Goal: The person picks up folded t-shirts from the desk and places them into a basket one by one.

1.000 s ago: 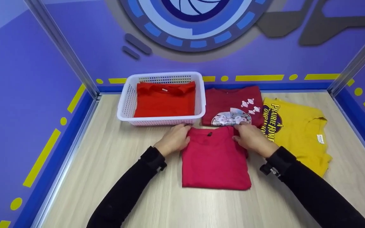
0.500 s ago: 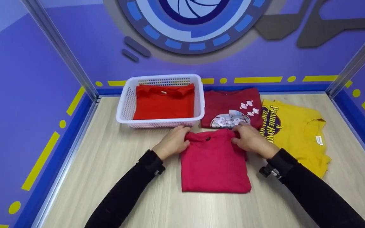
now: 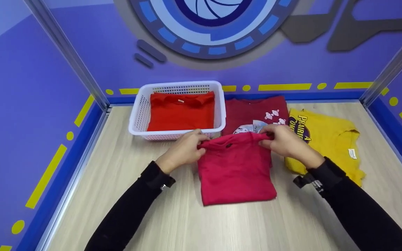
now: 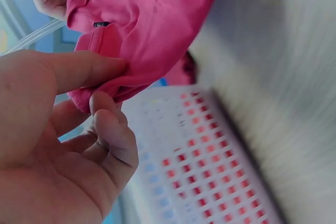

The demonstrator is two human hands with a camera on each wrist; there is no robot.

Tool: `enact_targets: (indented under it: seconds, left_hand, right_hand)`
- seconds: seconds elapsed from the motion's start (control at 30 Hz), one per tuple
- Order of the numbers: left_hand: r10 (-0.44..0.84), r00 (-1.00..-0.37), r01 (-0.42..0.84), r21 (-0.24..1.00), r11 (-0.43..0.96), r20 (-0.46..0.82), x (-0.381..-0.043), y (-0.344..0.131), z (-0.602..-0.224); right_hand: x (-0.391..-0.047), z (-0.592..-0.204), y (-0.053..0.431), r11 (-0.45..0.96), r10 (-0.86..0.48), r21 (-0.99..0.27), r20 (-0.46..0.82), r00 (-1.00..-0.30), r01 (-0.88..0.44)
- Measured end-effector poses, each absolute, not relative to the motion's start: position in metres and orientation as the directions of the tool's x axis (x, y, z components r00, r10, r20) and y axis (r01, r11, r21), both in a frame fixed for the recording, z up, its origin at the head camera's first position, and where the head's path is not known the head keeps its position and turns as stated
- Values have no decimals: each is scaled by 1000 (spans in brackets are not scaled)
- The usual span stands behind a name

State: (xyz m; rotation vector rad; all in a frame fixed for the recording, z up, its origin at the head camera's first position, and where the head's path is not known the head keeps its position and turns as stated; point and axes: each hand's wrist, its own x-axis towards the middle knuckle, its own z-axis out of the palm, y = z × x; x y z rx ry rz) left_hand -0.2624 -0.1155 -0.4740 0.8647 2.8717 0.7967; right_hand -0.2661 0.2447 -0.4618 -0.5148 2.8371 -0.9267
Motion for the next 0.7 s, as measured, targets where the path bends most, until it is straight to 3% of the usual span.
enact_targets:
  seconds: [0.33,0.7]
  left_hand:
    - [473,-857,503,541,674,206,-258,-133,-420]
    - [406,-848,530,533,660,340,-259,-160,-382]
  right_hand:
    - [-256,-413,246,685,-361,-645,104,-927,-339]
    - [-261,-386,225,669,-376,-555,322,-869,-495]
